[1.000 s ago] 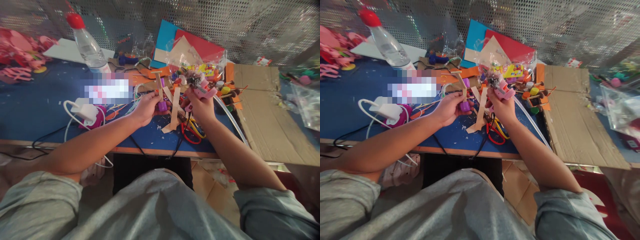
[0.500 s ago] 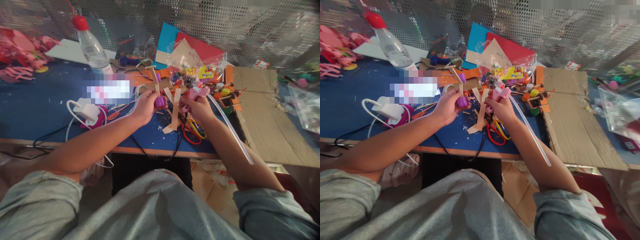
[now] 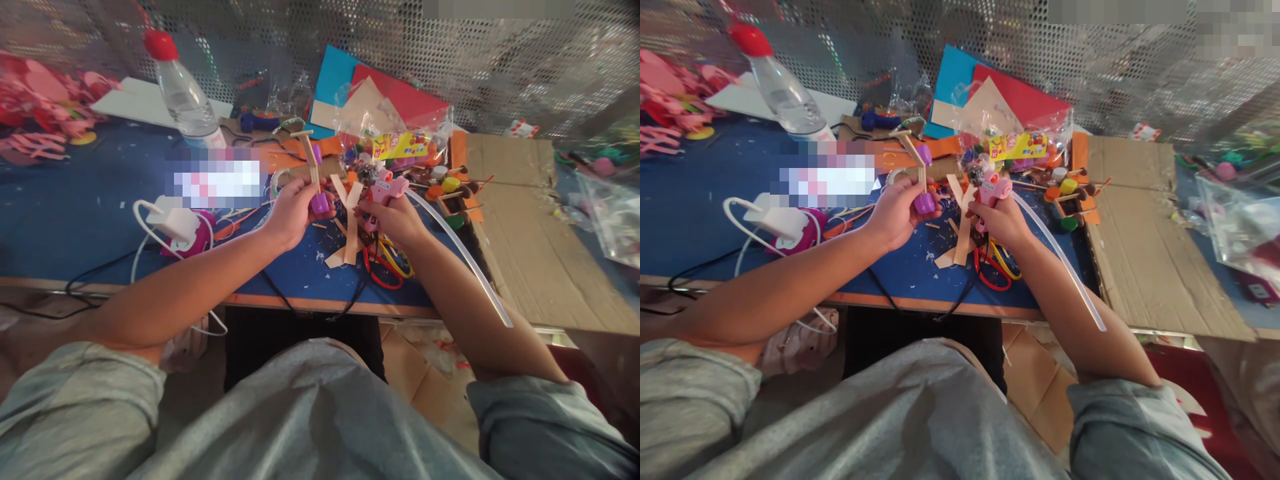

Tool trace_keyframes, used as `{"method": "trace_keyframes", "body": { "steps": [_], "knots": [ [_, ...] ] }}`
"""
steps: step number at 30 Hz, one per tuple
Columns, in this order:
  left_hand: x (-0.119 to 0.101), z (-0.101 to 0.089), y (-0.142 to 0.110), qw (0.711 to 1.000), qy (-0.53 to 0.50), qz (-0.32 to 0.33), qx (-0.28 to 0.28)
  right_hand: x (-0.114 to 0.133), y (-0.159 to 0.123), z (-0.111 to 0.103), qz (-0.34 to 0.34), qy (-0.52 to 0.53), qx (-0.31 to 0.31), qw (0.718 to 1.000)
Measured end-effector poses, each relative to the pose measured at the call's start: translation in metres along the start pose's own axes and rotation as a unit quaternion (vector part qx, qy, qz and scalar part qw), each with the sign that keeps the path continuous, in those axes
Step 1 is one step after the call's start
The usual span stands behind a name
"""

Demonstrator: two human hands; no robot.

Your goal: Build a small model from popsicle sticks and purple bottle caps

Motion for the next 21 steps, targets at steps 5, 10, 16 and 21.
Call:
{"method": "trace_keyframes", "body": {
  "steps": [5,10,16,21],
  "knots": [
    [-0.001,0.001,-0.001,1.000,-0.012,0.002,-0.001,0.006,-0.005,0.001,-0.007,0.016,-0.002,1.000],
    [-0.002,0.002,-0.001,1.000,-0.013,0.006,0.008,0.003,-0.006,0.010,-0.006,-0.001,0.036,0.999],
    [0.001,0.002,-0.002,1.000,-0.020,0.002,0.005,-0.001,-0.006,0.014,-0.018,-0.008,0.061,0.998],
    [0.005,0.000,0.000,1.000,-0.012,0.005,0.016,-0.001,-0.005,0.015,-0.023,-0.022,0.068,0.997]
  ]
}}
Point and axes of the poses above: each hand's wrist, its own y-axis towards the middle knuckle, its own z-axis out of the palm, x = y × z, the point moved 8 cm from there along y, towards the middle knuckle, and after that the axes turned 9 degrees about -y, right-handed, at the moved point
